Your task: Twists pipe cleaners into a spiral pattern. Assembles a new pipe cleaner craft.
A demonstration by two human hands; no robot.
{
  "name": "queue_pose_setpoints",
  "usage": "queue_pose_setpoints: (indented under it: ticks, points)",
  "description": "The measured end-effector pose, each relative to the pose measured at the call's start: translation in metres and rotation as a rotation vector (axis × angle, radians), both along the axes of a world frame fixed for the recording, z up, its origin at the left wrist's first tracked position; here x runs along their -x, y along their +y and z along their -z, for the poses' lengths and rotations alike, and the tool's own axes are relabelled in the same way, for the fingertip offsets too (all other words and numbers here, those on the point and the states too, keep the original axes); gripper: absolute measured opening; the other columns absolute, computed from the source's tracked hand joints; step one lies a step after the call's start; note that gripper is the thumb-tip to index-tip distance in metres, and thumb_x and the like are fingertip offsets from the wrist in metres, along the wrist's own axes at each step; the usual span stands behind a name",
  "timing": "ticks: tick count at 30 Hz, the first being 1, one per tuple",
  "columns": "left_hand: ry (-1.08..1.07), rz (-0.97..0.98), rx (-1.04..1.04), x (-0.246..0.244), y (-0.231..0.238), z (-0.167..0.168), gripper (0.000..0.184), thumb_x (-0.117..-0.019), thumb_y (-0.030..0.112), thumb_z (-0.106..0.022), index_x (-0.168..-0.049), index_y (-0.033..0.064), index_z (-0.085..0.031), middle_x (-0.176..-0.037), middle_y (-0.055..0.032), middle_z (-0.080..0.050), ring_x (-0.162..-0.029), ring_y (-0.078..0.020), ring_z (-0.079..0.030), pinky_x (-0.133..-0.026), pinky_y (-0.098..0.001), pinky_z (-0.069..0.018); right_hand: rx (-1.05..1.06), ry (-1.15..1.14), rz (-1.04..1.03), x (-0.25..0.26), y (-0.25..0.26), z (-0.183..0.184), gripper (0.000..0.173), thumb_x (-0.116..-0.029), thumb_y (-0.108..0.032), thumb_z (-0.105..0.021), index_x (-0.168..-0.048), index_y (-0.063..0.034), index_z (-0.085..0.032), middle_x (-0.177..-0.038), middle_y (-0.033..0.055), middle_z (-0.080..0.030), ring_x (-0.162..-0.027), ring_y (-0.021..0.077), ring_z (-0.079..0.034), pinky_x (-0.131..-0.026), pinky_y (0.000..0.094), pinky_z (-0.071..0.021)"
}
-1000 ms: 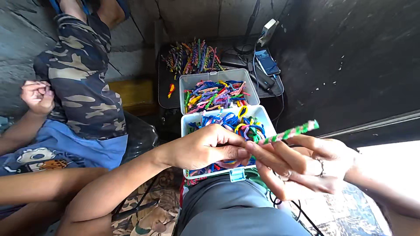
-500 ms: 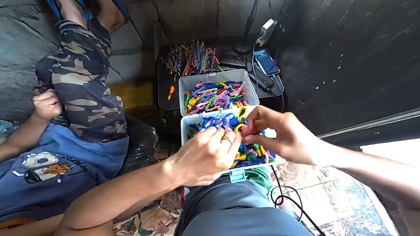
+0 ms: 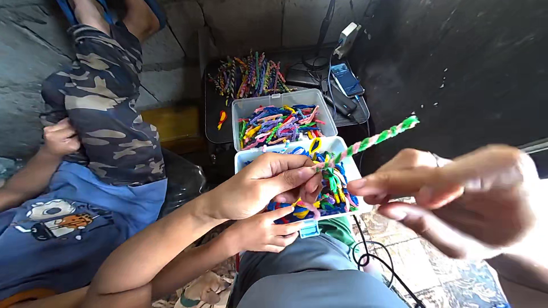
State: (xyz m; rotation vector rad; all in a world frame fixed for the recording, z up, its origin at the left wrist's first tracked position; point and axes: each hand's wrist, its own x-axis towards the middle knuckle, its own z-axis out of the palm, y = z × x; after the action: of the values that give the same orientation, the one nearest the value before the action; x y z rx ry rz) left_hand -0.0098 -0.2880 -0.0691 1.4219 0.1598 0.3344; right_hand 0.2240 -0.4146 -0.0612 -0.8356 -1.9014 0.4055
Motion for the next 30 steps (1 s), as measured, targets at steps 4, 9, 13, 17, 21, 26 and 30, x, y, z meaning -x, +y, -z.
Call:
queue_pose_setpoints:
  ticks: [4, 9, 13, 17, 21, 26, 30]
  points:
    - [0.027, 0.099, 0.110, -0.001, -0.001, -0.002, 0.033, -0.1101, 0.019, -0.040, -0.090, 0.0112, -0.065, -0.069, 0.0060, -0.059, -0.057, 0.0044, -0.052, -0.053, -0.0101, -0.0442, -0.595, -0.678, 0.281, 0.015, -0.002, 0.006, 0.008, -0.1034, 0.001, -0.049, -0.105, -0.0035, -0.055, -0.101, 0.0136, -0.069, -0.087, 0.0191, -0.065, -0.082, 0.0298, -0.0507]
    - [0.064, 0.182, 0.153, 0.000, 0.000, -0.004, 0.032, -0.1099, 0.018, -0.041, -0.089, 0.0141, -0.065, -0.068, 0.0116, -0.056, -0.057, 0.0075, -0.050, -0.051, -0.0087, -0.0420, -0.849, -0.866, 0.308, 0.014, 0.011, 0.012, 0.016, -0.1001, 0.007, -0.050, -0.109, 0.0020, -0.062, -0.088, 0.0103, -0.064, -0.072, 0.0162, -0.050, -0.066, 0.0290, -0.0381]
    - [0.080, 0.258, 0.201, -0.001, -0.006, -0.008, 0.032, -0.1101, 0.014, -0.038, -0.093, 0.0157, -0.065, -0.075, 0.0154, -0.058, -0.067, 0.0085, -0.056, -0.063, -0.0098, -0.0493, -0.871, -0.782, 0.272, 0.015, 0.013, 0.007, 0.011, -0.0965, 0.007, -0.055, -0.097, 0.0049, -0.066, -0.070, 0.0079, -0.054, -0.060, 0.0140, -0.036, -0.055, 0.0285, -0.0281]
    - [0.032, 0.204, -0.144, -0.002, -0.006, -0.007, 0.024, -0.1090, 0.011, -0.044, -0.097, 0.0061, -0.064, -0.081, 0.0109, -0.059, -0.071, 0.0093, -0.054, -0.064, -0.0078, -0.0460, -0.840, -0.759, 0.261, 0.016, 0.011, 0.006, 0.011, -0.0962, 0.008, -0.055, -0.094, 0.0039, -0.065, -0.068, 0.0066, -0.050, -0.061, 0.0158, -0.037, -0.058, 0.0291, -0.0304]
    - [-0.091, -0.157, -1.191, -0.001, -0.009, -0.003, 0.025, -0.1058, 0.012, -0.052, -0.096, 0.0006, -0.072, -0.079, -0.0053, -0.063, -0.069, -0.0056, -0.058, -0.060, -0.0149, -0.0447, -0.520, -0.678, 0.152, 0.013, 0.007, 0.003, 0.011, -0.1041, 0.001, -0.045, -0.105, -0.0050, -0.054, -0.086, 0.0095, -0.060, -0.079, 0.0195, -0.056, -0.072, 0.0292, -0.0445]
    - [-0.159, -0.402, -1.820, 0.001, -0.019, 0.002, 0.014, -0.1021, 0.002, -0.055, -0.102, -0.0016, -0.068, -0.088, -0.0143, -0.066, -0.068, -0.0214, -0.057, -0.055, -0.0285, -0.0419, 0.431, 0.040, -0.040, 0.009, 0.015, 0.001, 0.005, -0.0976, -0.011, -0.063, -0.096, -0.0092, -0.058, -0.084, -0.0068, -0.068, -0.081, -0.0049, -0.065, -0.073, 0.0101, -0.0534]
    - [-0.140, -0.546, -1.787, 0.001, -0.016, 0.005, 0.014, -0.1017, 0.010, -0.059, -0.098, 0.0041, -0.071, -0.085, -0.0098, -0.066, -0.069, -0.0203, -0.055, -0.056, -0.0283, -0.0399, 0.846, 0.419, -0.189, 0.003, 0.023, 0.004, 0.007, -0.1000, -0.015, -0.062, -0.100, -0.0167, -0.054, -0.083, -0.0026, -0.073, -0.074, 0.0004, -0.069, -0.063, 0.0118, -0.0522]
